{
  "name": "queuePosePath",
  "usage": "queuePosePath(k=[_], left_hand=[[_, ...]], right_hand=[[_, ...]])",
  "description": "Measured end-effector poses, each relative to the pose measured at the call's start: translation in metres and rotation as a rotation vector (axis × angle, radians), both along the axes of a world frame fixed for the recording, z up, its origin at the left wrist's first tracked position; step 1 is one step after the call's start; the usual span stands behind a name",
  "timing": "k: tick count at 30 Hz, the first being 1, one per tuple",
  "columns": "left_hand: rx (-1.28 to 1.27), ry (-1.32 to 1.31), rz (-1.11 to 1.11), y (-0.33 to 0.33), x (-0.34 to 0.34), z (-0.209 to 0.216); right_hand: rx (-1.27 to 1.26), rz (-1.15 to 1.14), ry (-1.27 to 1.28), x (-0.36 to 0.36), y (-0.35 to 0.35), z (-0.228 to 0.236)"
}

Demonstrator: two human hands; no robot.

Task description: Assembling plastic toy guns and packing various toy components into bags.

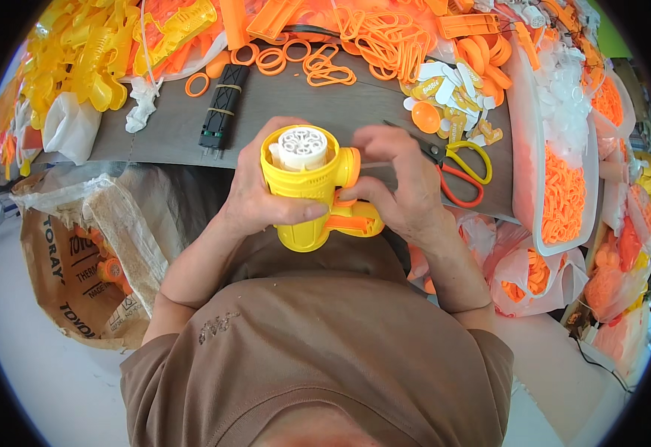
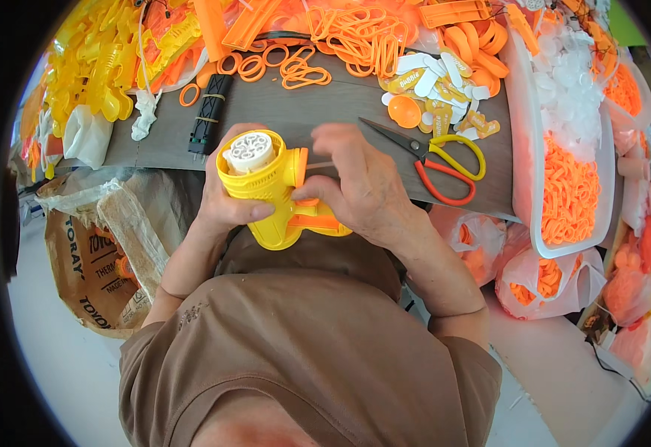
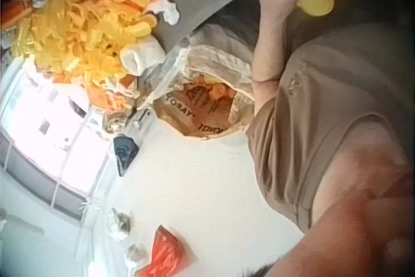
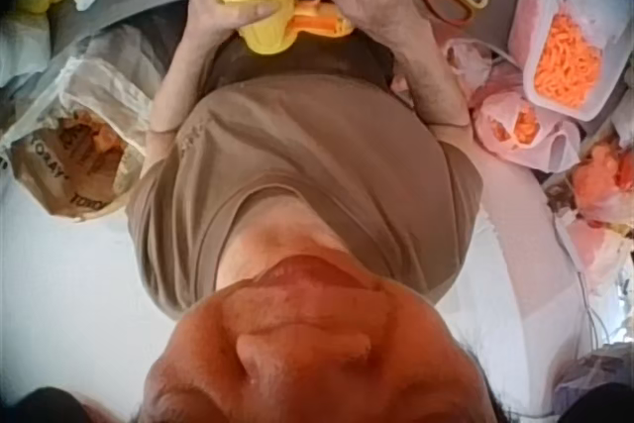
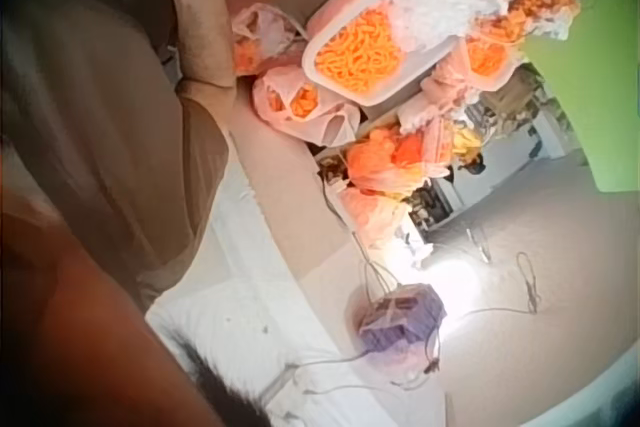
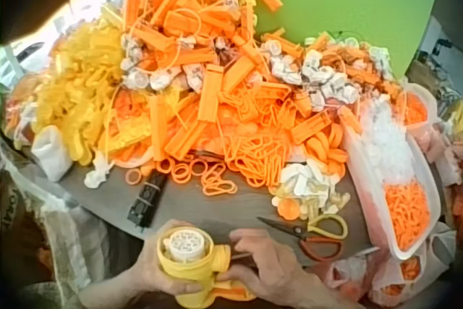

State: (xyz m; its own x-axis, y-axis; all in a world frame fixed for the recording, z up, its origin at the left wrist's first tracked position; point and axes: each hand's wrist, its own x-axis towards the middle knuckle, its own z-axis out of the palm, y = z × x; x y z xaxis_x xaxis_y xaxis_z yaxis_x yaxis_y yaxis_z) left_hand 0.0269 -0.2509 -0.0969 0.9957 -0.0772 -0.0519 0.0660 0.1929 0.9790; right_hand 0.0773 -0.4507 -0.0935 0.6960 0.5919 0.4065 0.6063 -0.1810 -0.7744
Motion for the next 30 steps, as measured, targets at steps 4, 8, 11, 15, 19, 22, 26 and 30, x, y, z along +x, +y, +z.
queuePosePath(k=[4,8,11,15,19,22,26,30], left_hand=[[0.049,-0.03,-0.091,-0.003,-0.007,0.002],[0.085,-0.104,-0.179,-0.005,-0.013,0.008],[0.109,-0.144,-0.24,-0.001,-0.015,0.011],[0.174,-0.197,-0.276,0.002,-0.012,0.013],[0.251,-0.195,-0.204,0.006,0.002,0.017],[-0.009,-0.095,-0.253,0.006,0.013,0.011],[-0.232,0.005,-0.23,-0.001,0.017,0.007],[-0.152,0.13,-0.225,-0.001,0.015,0.003]], right_hand=[[-0.077,0.189,-0.194,-0.003,-0.007,0.001],[-0.085,0.224,-0.171,-0.014,-0.011,0.008],[-0.126,0.305,-0.182,-0.017,-0.013,0.011],[-0.1,0.341,-0.154,-0.018,-0.013,0.009],[-0.032,0.251,-0.259,0.0,-0.002,0.014],[-0.013,0.206,-0.227,0.003,-0.002,0.018],[0.056,0.078,-0.182,0.002,-0.005,0.011],[0.048,0.039,-0.059,-0.003,-0.006,0.004]])
